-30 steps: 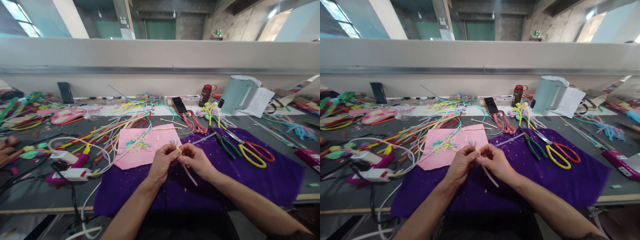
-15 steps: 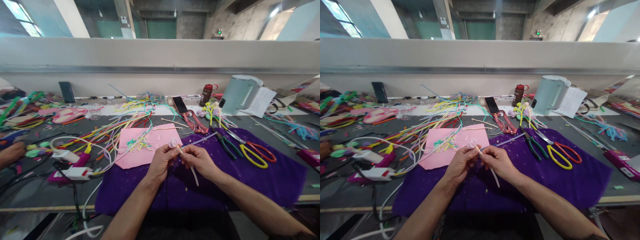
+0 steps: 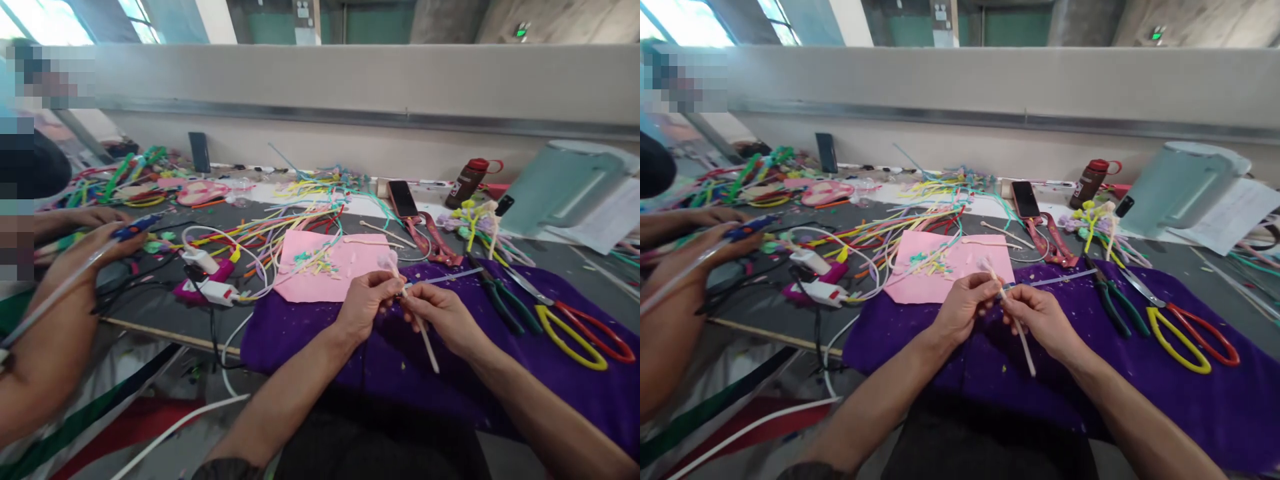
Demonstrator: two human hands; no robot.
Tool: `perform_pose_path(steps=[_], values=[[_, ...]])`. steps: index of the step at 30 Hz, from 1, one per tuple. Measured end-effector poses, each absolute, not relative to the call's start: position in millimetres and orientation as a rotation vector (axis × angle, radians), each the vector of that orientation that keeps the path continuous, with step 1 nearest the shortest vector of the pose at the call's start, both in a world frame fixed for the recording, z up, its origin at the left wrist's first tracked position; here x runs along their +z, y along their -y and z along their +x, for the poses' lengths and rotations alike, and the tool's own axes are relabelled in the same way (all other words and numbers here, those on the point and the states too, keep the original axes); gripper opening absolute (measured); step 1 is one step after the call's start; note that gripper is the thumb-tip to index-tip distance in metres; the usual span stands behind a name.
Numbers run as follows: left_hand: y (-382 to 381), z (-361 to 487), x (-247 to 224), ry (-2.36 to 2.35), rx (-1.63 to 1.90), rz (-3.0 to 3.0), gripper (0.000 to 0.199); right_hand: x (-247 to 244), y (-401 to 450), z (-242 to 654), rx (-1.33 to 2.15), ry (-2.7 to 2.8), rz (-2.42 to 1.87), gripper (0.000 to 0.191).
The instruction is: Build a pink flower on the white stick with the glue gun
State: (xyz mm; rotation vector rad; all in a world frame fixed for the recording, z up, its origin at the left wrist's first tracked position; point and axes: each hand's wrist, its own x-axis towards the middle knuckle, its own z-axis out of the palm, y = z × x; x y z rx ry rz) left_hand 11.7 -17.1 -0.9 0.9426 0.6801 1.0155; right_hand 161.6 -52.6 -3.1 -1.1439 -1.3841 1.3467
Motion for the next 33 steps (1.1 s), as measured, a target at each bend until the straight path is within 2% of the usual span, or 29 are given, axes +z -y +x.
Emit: perform_pose_path(steps=[11,19,28,33], values=[[6,-1,8,-0.619,1.04,0.885,0.019,6,58,153,1.318,1.667,-1.203,0.021],[5,1,10,-0.68,0.907,0.996,0.036,21,42,182,1.121,1.419,-1.259,0.022],[4,2,3,-0.749,0.956,0.953,0.022,6,53,146,1.274,1.582,-1.266,0.021],[7,3,3,-0.723,0.953,0.933,0.023,5,56,148,1.4,1.476,-1.196,0.023]])
